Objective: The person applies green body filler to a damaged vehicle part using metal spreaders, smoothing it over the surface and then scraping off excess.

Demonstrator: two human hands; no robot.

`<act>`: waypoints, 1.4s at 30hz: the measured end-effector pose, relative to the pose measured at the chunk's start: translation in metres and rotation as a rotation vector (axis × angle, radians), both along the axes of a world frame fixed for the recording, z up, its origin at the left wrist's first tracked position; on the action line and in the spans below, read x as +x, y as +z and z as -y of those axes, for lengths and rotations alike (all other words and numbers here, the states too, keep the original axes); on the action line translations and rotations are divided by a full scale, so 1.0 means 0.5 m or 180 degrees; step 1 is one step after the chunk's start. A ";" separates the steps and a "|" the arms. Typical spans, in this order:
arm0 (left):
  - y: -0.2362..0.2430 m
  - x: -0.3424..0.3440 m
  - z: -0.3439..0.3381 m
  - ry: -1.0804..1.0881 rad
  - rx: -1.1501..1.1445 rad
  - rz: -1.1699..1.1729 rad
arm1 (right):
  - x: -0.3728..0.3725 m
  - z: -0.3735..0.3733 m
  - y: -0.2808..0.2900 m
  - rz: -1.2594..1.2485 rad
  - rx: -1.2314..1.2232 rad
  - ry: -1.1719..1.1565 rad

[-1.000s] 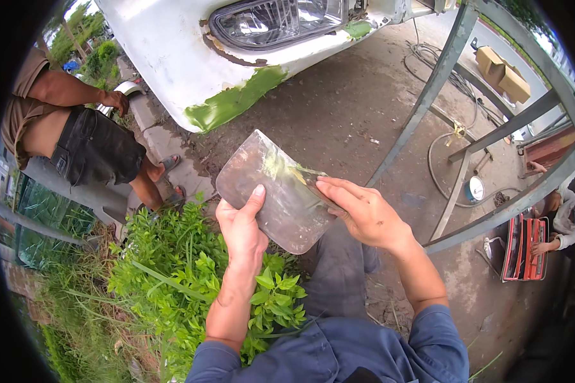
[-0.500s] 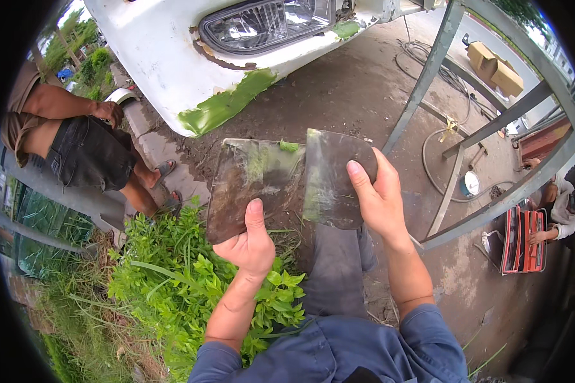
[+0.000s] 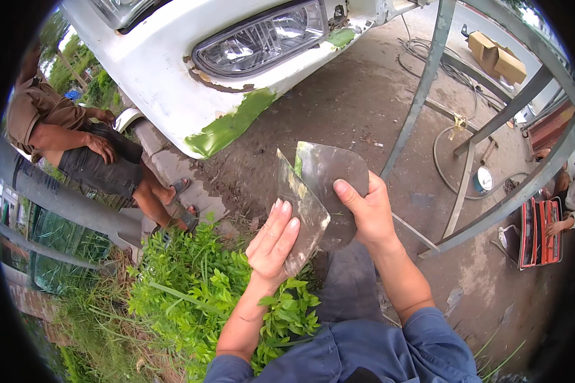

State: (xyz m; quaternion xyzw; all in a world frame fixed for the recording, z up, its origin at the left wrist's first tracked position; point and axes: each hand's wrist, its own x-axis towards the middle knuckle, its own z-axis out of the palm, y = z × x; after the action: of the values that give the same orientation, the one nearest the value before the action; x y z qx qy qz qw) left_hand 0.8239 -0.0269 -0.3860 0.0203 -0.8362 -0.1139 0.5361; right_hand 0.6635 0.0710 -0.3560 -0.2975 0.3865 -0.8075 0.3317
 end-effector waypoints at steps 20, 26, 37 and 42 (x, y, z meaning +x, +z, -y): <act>-0.060 0.131 -0.020 0.1095 0.2391 0.0319 | -0.492 0.239 0.059 -0.5647 0.0170 -0.3417; -0.060 0.127 -0.018 0.1150 0.2350 0.0280 | -0.494 0.280 0.058 -0.5431 0.0081 -0.3360; -0.065 0.122 -0.018 0.1121 0.2412 0.0298 | -0.457 0.285 0.066 -0.5511 0.0199 -0.3293; -0.067 0.115 -0.022 0.1060 0.2574 0.0200 | -0.436 0.239 0.080 -0.5394 0.0071 -0.2922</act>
State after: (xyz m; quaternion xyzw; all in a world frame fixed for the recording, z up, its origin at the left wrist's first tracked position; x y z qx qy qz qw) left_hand 0.8815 -0.0161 -0.4197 0.3666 -0.7256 -0.3434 0.4703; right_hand 0.4457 -0.0484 -0.3159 -0.5985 0.5841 -0.3719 -0.4028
